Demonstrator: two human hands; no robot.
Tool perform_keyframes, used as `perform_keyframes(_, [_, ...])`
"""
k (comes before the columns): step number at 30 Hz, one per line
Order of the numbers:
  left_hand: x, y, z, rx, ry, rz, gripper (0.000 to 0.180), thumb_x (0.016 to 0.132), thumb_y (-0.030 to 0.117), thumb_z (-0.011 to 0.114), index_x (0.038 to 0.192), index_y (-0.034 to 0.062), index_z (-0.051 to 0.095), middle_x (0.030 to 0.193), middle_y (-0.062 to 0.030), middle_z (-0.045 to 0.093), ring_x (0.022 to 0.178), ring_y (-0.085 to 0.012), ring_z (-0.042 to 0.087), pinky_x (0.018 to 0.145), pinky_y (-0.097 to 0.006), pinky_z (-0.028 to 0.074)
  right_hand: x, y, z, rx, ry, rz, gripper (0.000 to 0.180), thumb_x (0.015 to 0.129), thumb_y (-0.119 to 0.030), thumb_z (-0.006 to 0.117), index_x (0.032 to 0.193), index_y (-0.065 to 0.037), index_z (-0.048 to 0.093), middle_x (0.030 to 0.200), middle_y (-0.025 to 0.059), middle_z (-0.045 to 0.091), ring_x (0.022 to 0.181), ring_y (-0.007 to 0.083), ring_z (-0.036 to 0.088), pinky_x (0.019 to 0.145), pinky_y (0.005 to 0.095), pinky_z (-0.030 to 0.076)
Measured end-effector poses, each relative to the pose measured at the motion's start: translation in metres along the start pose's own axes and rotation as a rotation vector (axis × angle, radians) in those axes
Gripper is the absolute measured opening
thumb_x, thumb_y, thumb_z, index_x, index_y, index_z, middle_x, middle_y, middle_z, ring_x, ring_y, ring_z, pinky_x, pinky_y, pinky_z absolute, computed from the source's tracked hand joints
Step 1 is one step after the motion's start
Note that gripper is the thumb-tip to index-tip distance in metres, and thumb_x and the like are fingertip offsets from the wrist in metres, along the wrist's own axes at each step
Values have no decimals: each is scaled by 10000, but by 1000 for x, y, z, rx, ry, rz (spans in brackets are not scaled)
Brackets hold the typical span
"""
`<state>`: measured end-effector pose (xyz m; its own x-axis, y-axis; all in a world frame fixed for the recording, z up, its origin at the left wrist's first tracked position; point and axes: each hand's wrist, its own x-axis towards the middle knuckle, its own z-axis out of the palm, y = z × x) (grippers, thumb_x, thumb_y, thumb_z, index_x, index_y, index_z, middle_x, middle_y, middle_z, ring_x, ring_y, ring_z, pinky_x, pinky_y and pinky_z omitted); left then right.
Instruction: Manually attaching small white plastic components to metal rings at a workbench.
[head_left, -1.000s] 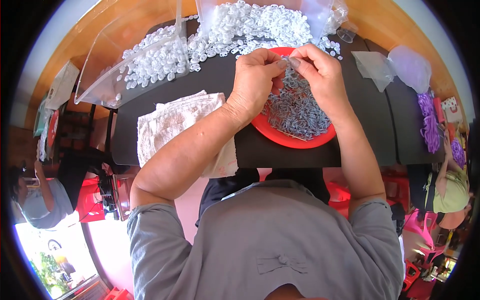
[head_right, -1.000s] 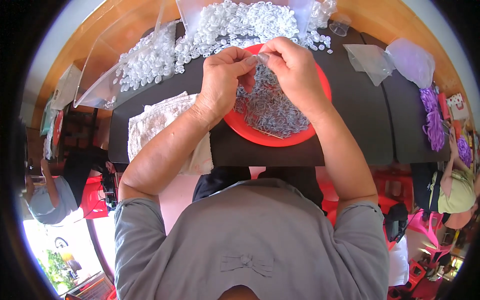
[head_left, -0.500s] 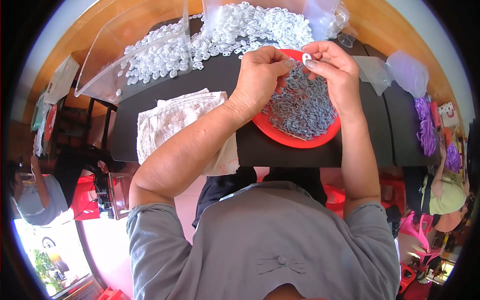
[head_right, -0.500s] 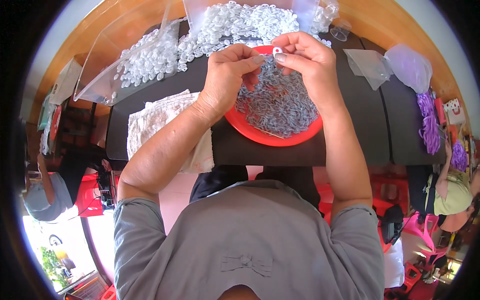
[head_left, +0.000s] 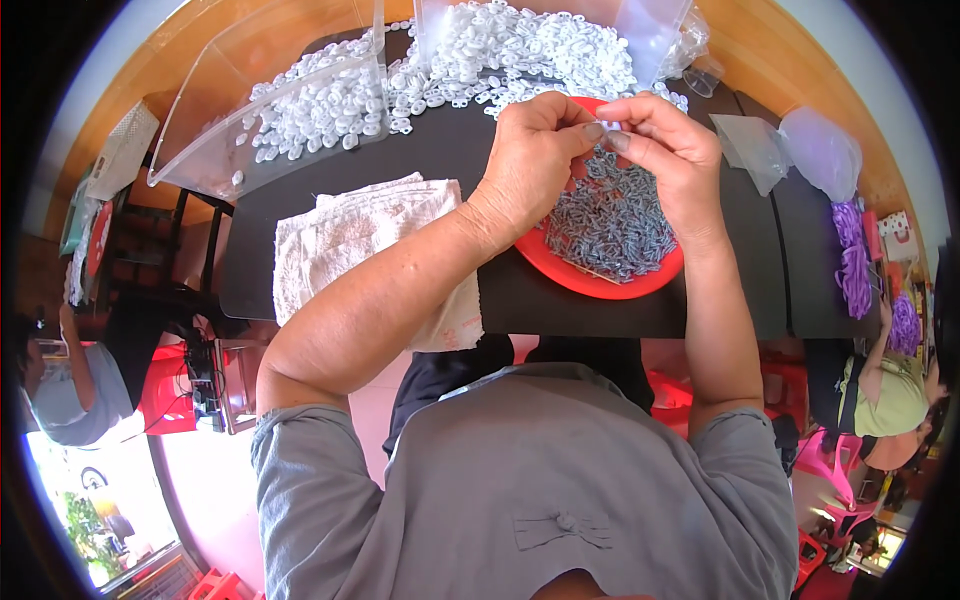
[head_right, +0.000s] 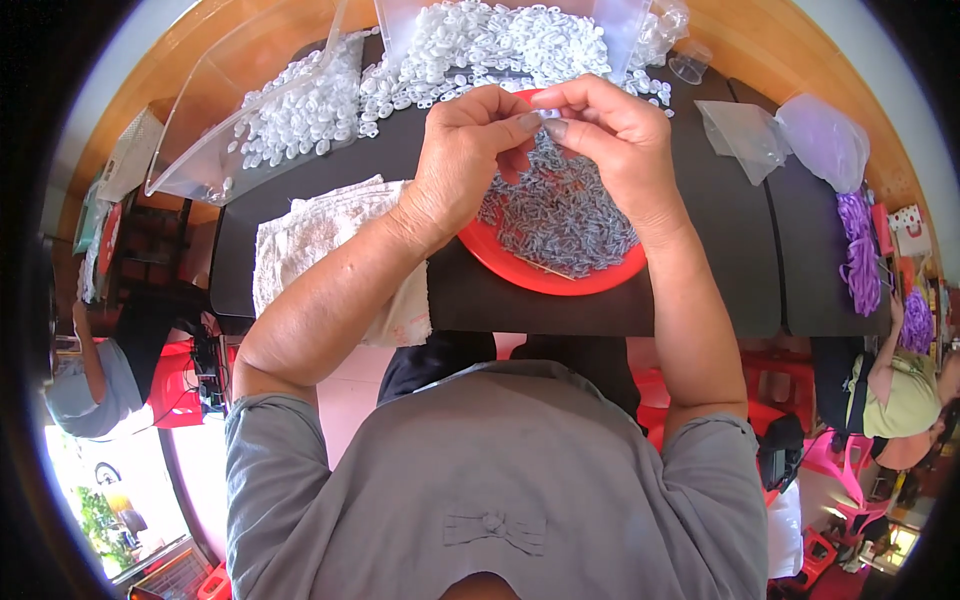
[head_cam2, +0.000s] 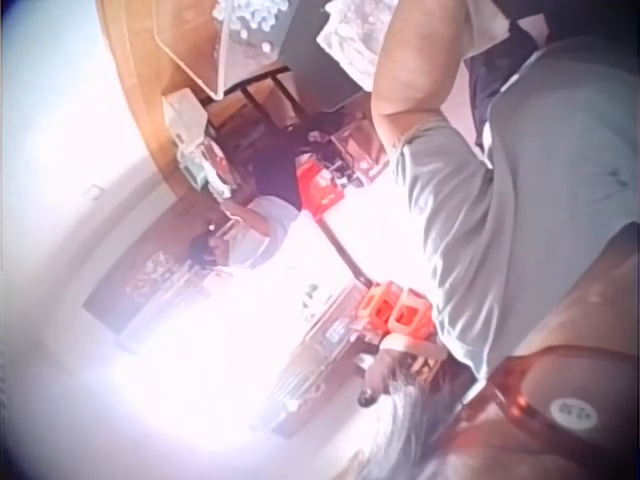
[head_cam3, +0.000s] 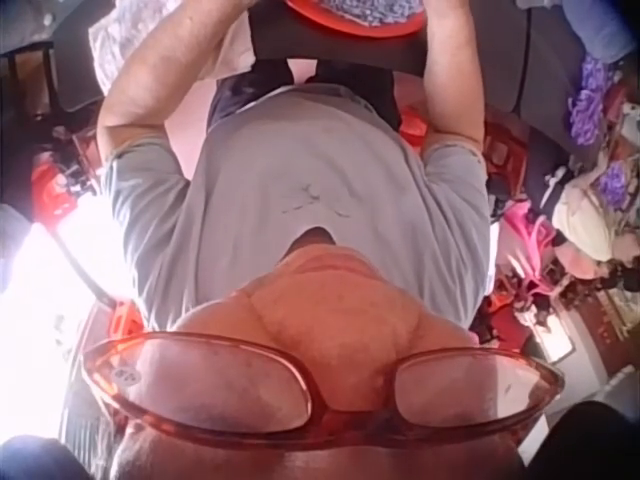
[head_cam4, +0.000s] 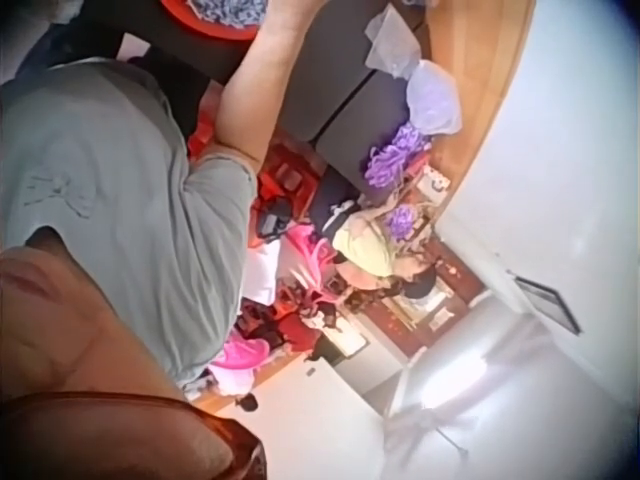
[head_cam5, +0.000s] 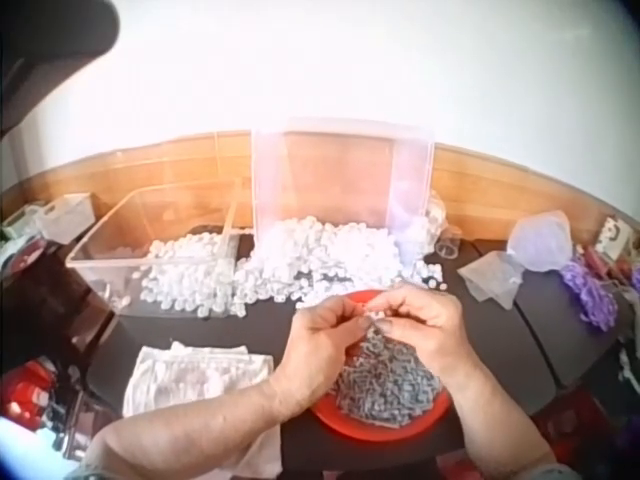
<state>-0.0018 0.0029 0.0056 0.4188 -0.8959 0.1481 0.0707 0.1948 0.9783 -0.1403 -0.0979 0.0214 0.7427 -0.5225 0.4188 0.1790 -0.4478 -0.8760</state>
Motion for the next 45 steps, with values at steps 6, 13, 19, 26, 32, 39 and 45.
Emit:
perform_keyframes(6, [1,3,-1,-49,20,-66,130,897,119,628,867,-8,622,696,-33,591,576,-107,557,504,-244,460,1,-1,3,45,49,45,216,865,-28,630,1077,7,649,908,32,639,803,91,601,655,218,471])
perform_keyframes(13, [3,1,-4,-60,22,-104,144,890,136,640,863,-4,622,696,-36,595,582,-110,563,505,-247,460,4,0,-4,14,85,91,174,911,-115,604,1030,-1,658,843,29,642,748,97,601,629,220,454])
perform_keyframes(19, [3,1,-4,-35,23,-88,144,889,138,639,863,-2,622,700,-34,595,590,-108,564,512,-245,460,4,0,-5,-79,60,131,175,924,-165,604,986,-14,668,802,15,633,725,84,586,619,216,435])
perform_keyframes(26, [3,-6,-4,92,-13,-21,126,895,117,632,877,-7,620,711,-23,588,591,-88,548,514,-228,459,2,-3,4,-29,67,158,155,911,-159,619,960,-18,661,776,0,624,697,68,563,601,205,416])
perform_keyframes(32, [2,-2,-2,171,-50,11,113,888,101,637,885,-10,615,734,-19,593,600,-76,537,522,-225,458,1,0,-5,-42,28,212,118,898,-149,625,886,-32,638,752,-9,614,625,54,544,524,188,368])
perform_keyframes(39, [4,-7,-5,234,-62,69,104,879,99,647,882,-2,621,733,-10,592,606,-69,528,520,-221,444,2,1,-6,-73,-26,284,146,922,-189,592,896,-49,622,707,-27,582,559,38,516,462,170,335])
perform_keyframes(45, [6,-9,-4,246,-67,25,121,868,116,669,880,4,625,729,-2,587,605,-64,524,507,-224,439,2,-2,-14,-117,-107,323,164,937,-210,568,889,-56,600,681,-33,558,510,32,496,425,164,310])
